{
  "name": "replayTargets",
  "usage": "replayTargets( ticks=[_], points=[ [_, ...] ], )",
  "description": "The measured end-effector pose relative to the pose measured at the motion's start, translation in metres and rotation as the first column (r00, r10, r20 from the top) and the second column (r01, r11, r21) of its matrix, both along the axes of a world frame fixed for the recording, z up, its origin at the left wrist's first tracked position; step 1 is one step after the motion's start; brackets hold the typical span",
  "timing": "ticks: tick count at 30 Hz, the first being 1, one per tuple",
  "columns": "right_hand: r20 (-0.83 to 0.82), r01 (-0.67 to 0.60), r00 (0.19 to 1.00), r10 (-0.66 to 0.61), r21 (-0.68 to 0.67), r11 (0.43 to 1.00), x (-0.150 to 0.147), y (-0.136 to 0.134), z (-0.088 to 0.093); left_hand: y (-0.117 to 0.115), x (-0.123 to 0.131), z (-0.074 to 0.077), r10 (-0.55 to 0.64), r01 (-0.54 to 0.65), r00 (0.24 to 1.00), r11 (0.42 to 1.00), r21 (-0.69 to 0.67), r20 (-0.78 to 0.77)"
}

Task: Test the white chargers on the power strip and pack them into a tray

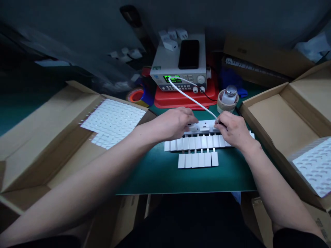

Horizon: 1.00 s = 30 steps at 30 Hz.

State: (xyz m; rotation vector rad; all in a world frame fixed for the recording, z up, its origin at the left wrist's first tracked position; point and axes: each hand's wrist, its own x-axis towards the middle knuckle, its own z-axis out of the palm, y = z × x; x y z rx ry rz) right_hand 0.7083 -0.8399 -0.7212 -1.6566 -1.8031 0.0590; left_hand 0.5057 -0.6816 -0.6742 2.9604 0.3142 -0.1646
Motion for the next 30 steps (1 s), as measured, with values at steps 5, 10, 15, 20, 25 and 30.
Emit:
replayTargets(
  ticks=[5, 10, 15, 20, 25, 30],
  points=[
    [-0.006, -0.001, 1.0, 0.001, -0.002, 1.0, 0.001, 0.0, -0.001, 0.005, -0.007, -0.014, 0.086, -0.084, 0.996, 0.995, -0.053, 0.033],
    [0.003, 0.011, 1.0, -0.011, 0.016, 1.0, 0.001, 0.0, -0.003, -0.001, -0.003, -0.02, 0.061, -0.06, 0.998, 0.997, -0.049, 0.028],
    [-0.009, -0.004, 1.0, 0.005, 0.019, 1.0, 0.0, -0.001, -0.004, 0.005, -0.024, -0.023, 0.107, -0.108, 0.989, 0.994, -0.003, 0.1],
    [-0.01, -0.019, 1.0, 0.019, 0.021, 1.0, 0.0, -0.001, -0.004, 0.007, -0.038, -0.036, 0.162, -0.163, 0.982, 0.987, 0.005, 0.099],
    [0.006, -0.032, 0.999, 0.031, 0.064, 0.997, 0.001, -0.001, -0.006, -0.001, -0.03, -0.043, 0.202, -0.203, 0.979, 0.978, 0.048, 0.02],
    [0.016, -0.038, 0.999, 0.037, 0.051, 0.998, 0.002, -0.001, -0.006, -0.024, -0.009, -0.038, 0.173, -0.177, 0.981, 0.983, 0.043, 0.084]
  ],
)
